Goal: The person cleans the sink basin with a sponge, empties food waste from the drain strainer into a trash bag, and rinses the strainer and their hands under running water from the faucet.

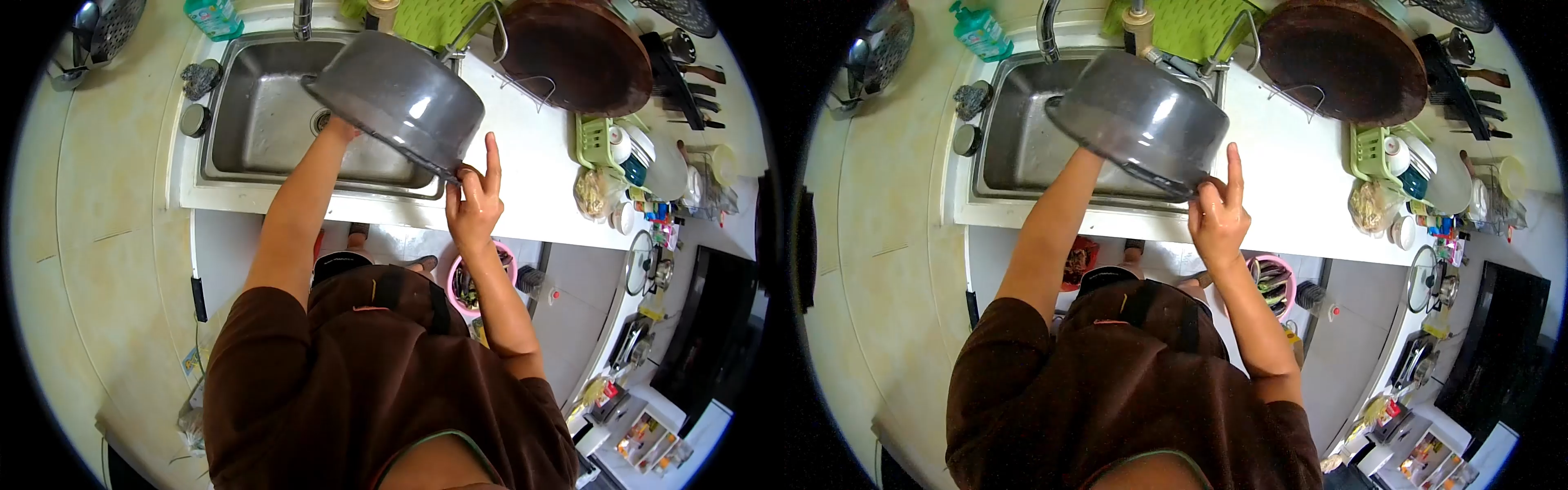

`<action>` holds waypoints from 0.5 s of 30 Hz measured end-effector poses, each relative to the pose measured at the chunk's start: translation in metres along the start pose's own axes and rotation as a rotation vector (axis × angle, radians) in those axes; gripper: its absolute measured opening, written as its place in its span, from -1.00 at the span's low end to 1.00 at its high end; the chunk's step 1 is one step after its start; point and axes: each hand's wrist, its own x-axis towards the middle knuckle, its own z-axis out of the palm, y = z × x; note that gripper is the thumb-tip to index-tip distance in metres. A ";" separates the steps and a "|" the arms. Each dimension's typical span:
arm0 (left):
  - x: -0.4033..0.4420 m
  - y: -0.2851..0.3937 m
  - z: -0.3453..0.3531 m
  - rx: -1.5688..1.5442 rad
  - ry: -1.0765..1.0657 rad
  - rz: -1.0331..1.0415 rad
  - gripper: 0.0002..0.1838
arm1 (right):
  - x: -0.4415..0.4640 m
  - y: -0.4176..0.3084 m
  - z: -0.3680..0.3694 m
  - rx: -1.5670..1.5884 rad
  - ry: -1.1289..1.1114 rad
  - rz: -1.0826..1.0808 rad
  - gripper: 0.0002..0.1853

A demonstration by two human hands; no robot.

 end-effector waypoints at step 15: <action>-0.094 0.062 -0.124 1.153 0.488 0.376 -0.64 | -0.036 0.043 0.090 0.657 -0.373 1.137 -0.80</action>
